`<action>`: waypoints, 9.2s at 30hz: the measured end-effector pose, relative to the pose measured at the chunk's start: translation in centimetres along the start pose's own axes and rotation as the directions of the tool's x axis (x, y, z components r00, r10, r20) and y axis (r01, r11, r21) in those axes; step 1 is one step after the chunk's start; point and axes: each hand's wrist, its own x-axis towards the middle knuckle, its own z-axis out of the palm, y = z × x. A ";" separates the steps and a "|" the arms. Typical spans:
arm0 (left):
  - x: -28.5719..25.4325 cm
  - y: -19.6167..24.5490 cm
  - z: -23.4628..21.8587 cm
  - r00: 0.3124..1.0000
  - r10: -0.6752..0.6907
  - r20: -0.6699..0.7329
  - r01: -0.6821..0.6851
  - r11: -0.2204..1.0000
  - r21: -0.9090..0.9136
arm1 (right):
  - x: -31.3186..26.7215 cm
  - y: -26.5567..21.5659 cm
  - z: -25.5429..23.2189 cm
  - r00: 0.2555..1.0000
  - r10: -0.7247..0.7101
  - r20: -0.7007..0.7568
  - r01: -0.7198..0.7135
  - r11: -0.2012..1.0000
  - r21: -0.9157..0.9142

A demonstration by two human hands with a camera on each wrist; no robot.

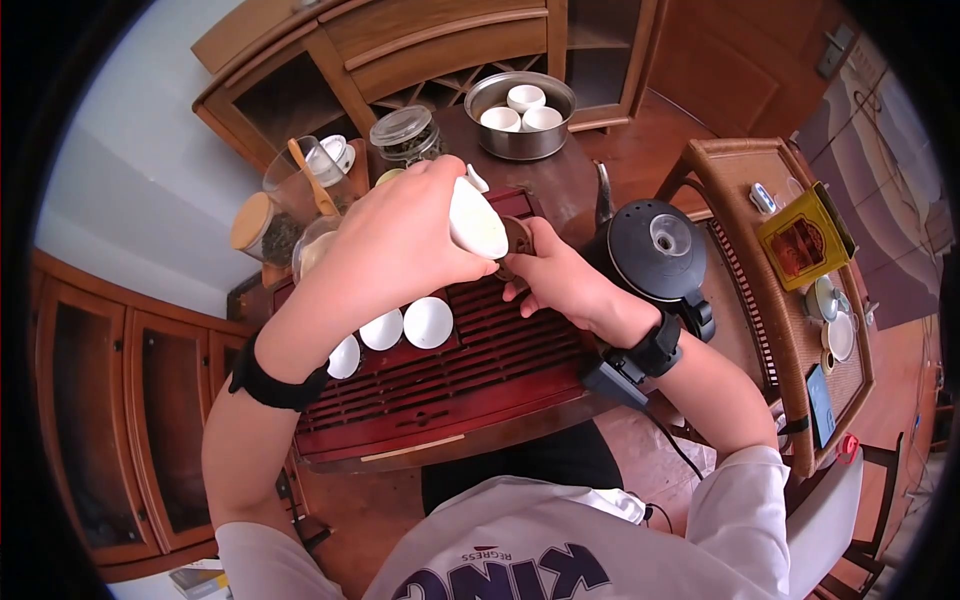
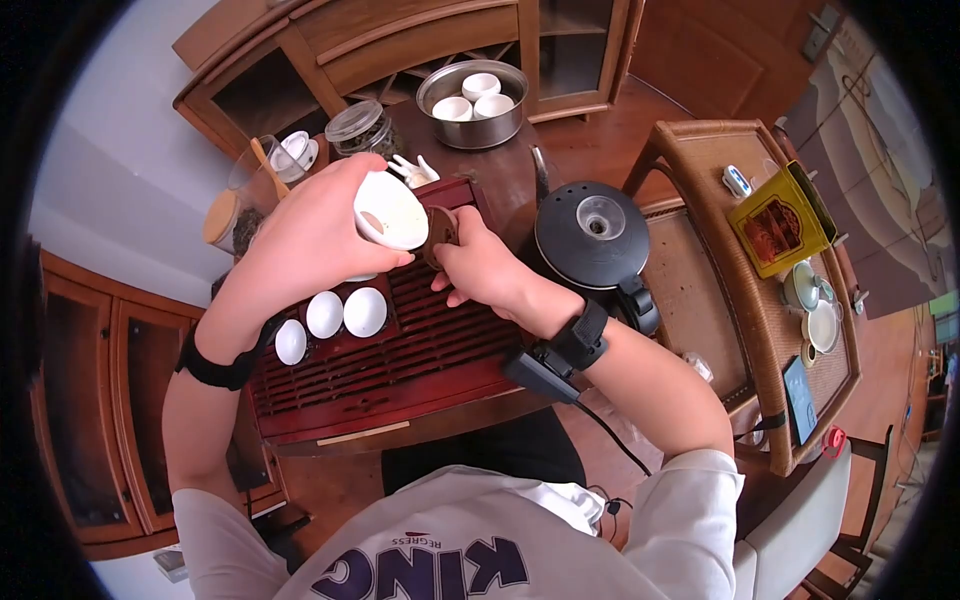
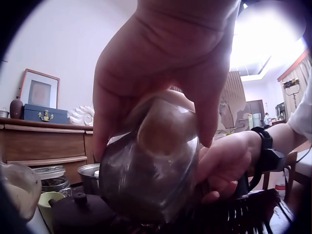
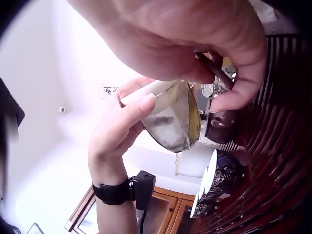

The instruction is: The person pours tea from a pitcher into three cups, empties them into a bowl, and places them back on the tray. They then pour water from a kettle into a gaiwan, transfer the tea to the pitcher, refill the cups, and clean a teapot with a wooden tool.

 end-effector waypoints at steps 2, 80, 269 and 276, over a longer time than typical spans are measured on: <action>0.7 -0.1 0.5 0.998 0.058 -0.019 -0.058 0.998 0.025 | 0.0 0.0 0.0 0.999 -0.038 -0.029 0.036 0.997 -0.067; -19.9 -18.9 4.3 0.569 -0.665 -0.484 0.360 0.731 -0.580 | 0.9 0.3 3.1 0.902 -0.358 0.241 0.083 -0.405 -0.911; -21.4 -6.5 13.6 0.662 -0.498 -0.560 0.211 0.841 -0.498 | -6.0 8.3 3.2 0.582 -0.802 -0.134 0.347 0.393 -0.851; -20.0 -7.0 13.1 0.664 -0.401 -0.631 0.182 0.905 -0.384 | -6.0 8.3 3.4 0.608 -0.784 -0.125 0.333 0.395 -0.856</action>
